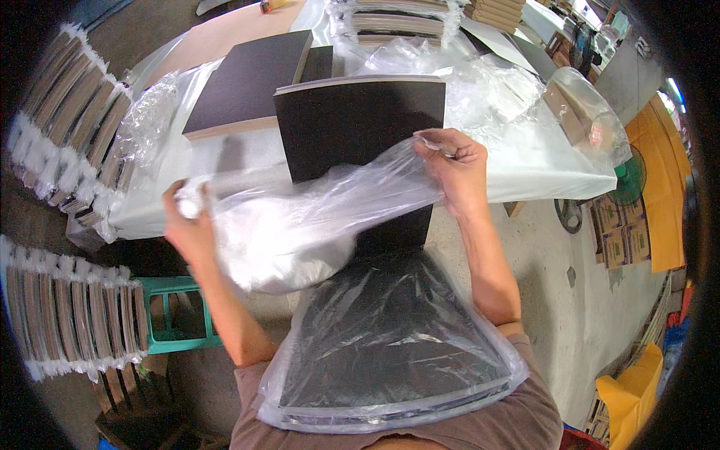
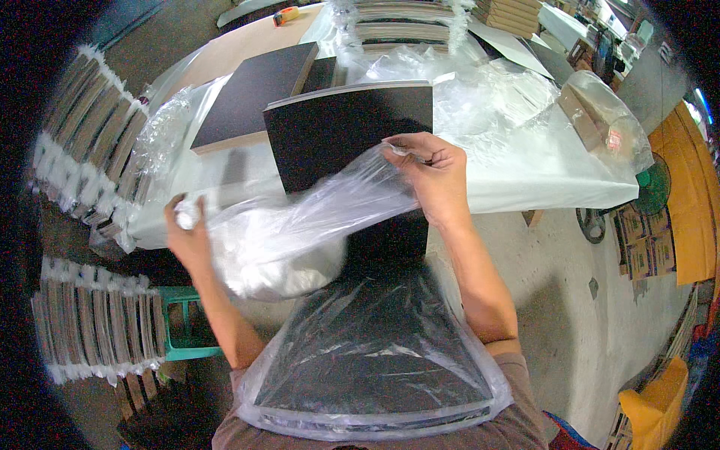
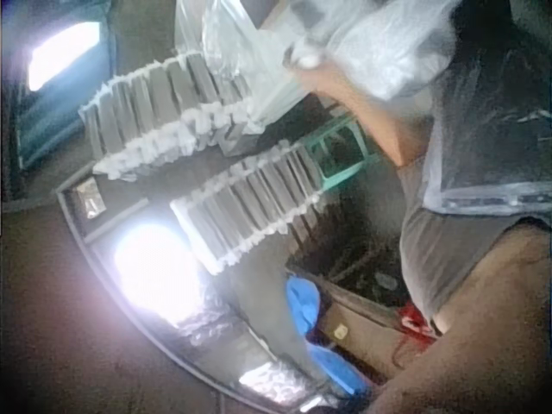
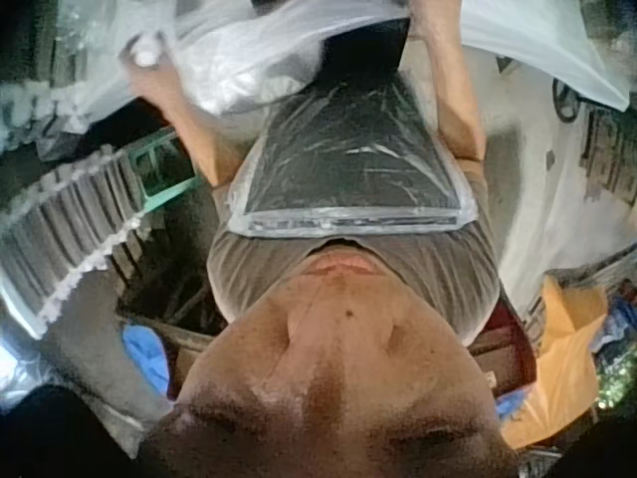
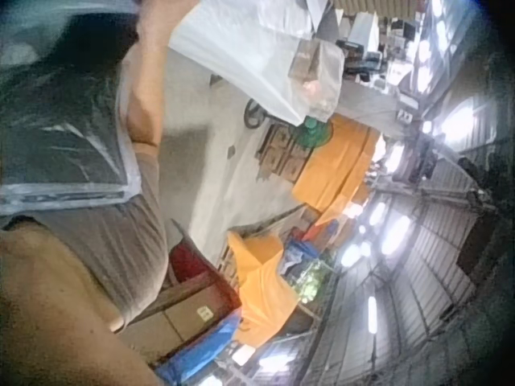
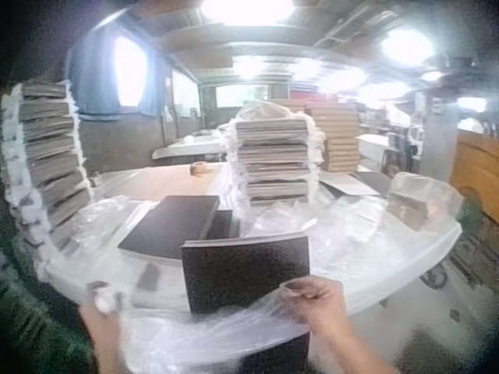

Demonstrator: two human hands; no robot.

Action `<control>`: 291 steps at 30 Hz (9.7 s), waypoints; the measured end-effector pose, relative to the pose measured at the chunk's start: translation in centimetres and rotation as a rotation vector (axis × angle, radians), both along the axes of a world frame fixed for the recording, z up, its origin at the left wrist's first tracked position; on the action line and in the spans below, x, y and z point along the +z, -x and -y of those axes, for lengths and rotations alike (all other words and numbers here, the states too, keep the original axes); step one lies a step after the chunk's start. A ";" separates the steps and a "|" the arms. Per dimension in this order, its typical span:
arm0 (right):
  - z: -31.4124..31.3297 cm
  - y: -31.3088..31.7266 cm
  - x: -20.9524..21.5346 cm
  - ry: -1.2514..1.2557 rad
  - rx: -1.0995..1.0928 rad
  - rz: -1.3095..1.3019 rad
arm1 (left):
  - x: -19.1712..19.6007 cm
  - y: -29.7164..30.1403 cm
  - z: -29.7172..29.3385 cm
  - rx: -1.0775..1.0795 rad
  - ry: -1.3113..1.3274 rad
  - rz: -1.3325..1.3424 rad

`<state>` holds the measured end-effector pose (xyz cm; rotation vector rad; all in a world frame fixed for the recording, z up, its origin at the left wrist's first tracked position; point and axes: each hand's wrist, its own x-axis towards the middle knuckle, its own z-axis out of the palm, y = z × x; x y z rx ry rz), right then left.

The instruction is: The person wraps individual dark rectangular boards in plastic protective sheets by hand.

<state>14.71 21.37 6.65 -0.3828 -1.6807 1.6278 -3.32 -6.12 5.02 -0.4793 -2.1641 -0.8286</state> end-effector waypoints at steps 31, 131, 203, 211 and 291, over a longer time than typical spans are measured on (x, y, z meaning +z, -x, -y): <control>3.2 1.1 0.2 0.047 0.197 -0.004 | 1.8 -10.2 -11.5 -1.010 -0.563 0.754; -3.4 -15.6 -11.5 0.422 0.626 0.672 | -12.2 -5.6 -2.4 -1.048 0.970 1.506; 3.9 -0.9 1.9 0.099 0.194 0.016 | 2.3 -10.3 -10.6 -0.904 -0.633 0.949; 4.0 -0.5 1.1 0.145 0.097 0.150 | 1.3 -11.9 -12.0 -1.081 -0.519 0.930; -3.7 -2.7 -0.9 0.095 0.431 0.345 | -3.3 -2.5 -2.7 -1.132 -0.705 0.802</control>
